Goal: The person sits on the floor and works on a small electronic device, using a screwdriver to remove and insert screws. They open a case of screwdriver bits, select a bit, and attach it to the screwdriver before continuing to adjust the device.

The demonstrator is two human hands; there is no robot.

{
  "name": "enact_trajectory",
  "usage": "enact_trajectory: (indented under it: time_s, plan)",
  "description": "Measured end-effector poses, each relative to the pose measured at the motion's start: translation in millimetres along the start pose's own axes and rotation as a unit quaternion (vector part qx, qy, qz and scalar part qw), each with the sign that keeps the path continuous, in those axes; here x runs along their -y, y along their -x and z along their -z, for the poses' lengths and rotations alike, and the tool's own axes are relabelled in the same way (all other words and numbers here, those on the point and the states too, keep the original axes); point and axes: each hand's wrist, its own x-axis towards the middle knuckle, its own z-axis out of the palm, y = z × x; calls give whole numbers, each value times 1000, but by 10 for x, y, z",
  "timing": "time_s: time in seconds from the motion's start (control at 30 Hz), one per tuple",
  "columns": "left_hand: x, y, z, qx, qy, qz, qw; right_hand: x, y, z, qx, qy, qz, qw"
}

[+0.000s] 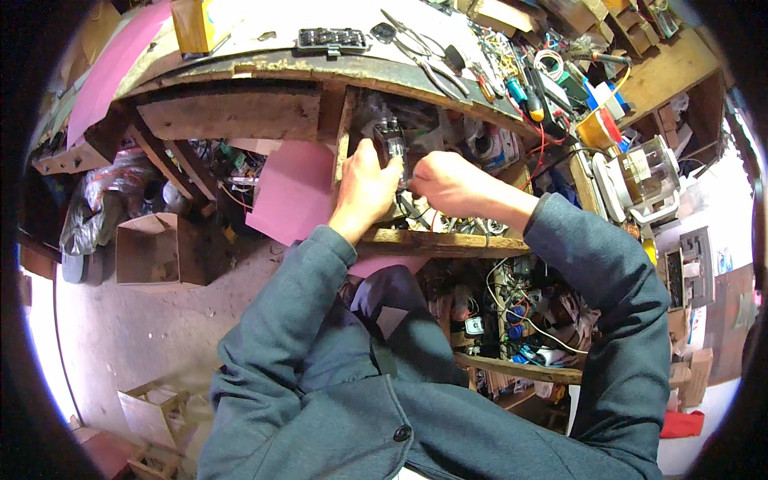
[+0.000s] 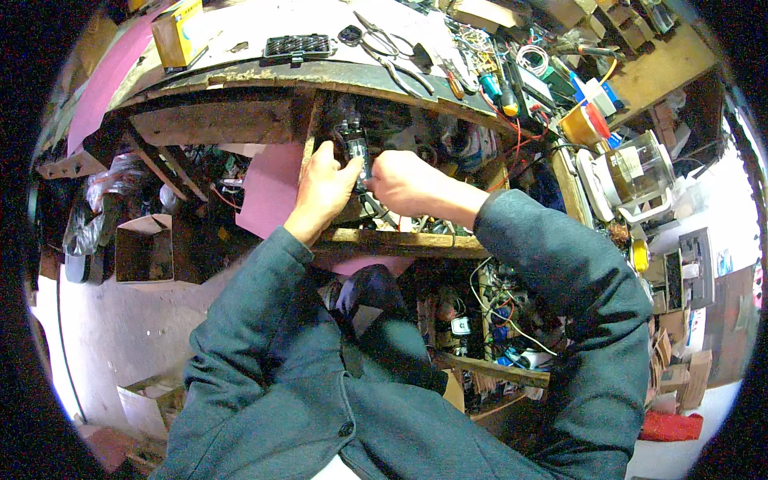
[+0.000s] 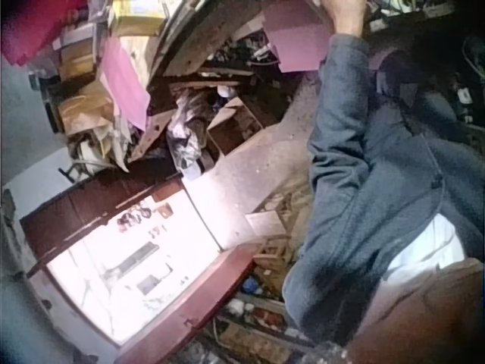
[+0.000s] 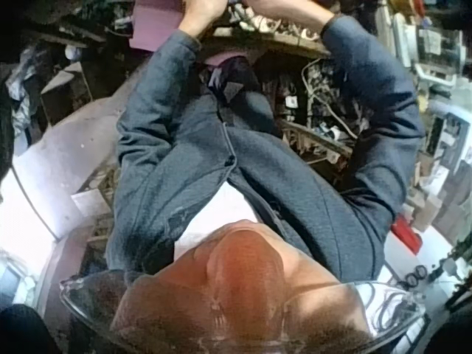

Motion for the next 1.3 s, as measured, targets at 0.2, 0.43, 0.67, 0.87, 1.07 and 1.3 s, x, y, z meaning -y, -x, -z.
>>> enact_trajectory:
  time_s: [0.2,0.43,0.67,0.87,1.07,1.3]
  plan:
    - [-58,-7,58,44,4,33,998,67,236,-111,-133,268,223,928]
    - [-47,-6,51,43,-12,47,998,80,243,-217,-125,333,220,908]
    - [110,-18,-21,-16,-11,9,1000,19,-2,-21,-16,-81,-1,997]
    - [177,-40,-59,-13,-46,-15,999,77,188,-104,-181,301,310,884]
    - [162,-49,-67,-2,-33,0,999,85,195,-153,-114,285,242,920]
    - [167,-62,-67,-35,-43,-21,998,67,17,-104,-85,4,28,996]
